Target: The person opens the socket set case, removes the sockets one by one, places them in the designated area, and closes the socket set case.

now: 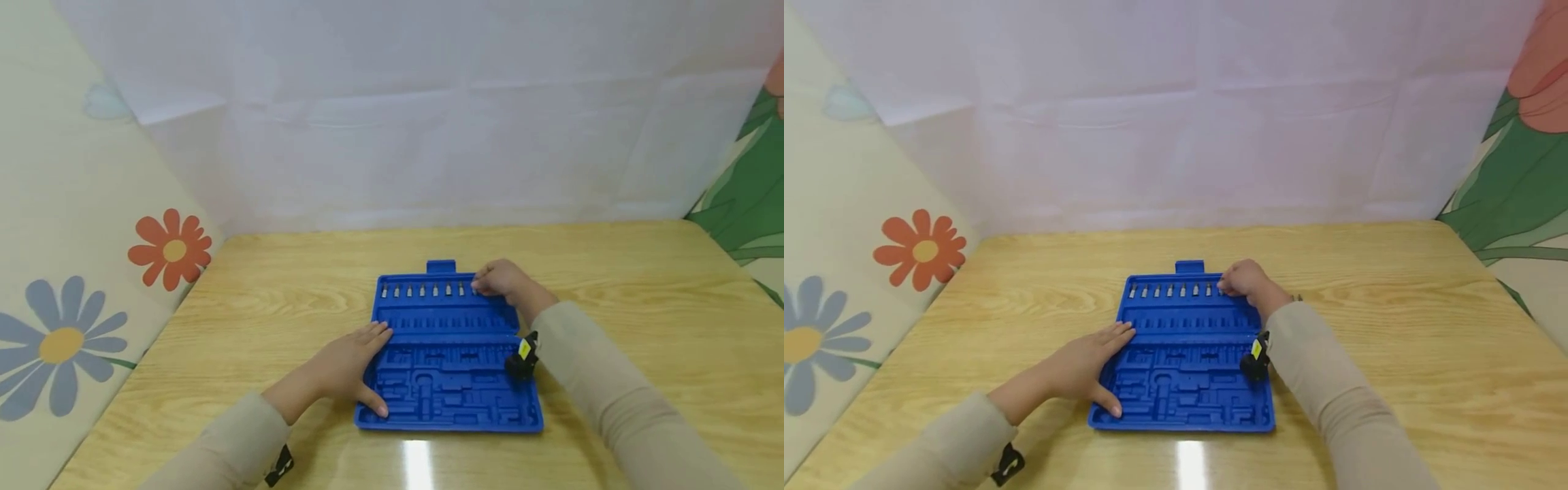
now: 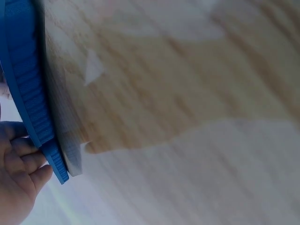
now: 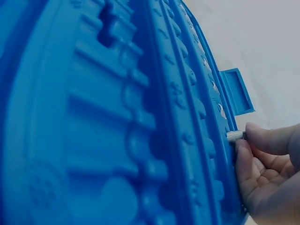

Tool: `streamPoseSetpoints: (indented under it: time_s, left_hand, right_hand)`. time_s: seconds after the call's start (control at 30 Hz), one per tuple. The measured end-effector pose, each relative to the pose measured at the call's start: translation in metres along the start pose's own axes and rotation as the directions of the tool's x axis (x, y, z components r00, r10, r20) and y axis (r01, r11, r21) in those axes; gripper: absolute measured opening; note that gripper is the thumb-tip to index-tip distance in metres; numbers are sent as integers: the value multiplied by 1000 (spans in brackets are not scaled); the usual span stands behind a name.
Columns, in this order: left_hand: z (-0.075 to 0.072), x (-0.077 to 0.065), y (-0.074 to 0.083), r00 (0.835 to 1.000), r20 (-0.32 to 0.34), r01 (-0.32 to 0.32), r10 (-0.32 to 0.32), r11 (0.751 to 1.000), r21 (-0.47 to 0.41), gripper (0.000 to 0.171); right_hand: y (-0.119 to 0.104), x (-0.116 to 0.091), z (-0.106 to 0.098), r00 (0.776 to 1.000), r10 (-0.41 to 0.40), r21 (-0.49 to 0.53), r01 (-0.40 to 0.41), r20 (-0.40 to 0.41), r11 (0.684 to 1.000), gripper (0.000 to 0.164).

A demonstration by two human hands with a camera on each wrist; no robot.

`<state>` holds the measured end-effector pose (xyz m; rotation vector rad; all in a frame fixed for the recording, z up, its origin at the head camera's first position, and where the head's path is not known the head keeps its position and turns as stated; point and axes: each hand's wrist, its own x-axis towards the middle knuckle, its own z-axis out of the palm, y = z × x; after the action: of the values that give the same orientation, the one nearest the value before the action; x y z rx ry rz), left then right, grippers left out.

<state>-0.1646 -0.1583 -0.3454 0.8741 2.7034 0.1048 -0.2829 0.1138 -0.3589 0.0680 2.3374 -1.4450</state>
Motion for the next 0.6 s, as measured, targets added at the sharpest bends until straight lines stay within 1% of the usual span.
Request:
streamPoseSetpoints:
  time_s: [0.2, 0.4, 0.6]
  left_hand:
    - [1, -1, -2, 1000, -27, 7, -7, 1000, 4, 118]
    - [0, -2, -3, 999, -41, 13, -14, 1000, -18, 118]
    - [1, -1, -3, 999, -37, -5, 5, 1000, 16, 118]
  right_hand:
    - [-1, 2, 3, 1000, 7, 43, -6, -19, 999, 23]
    - [-3, 2, 4, 999, 16, 68, -14, -28, 998, 22]
    - [1, 1, 2, 999, 17, 136, -11, -39, 991, 19]
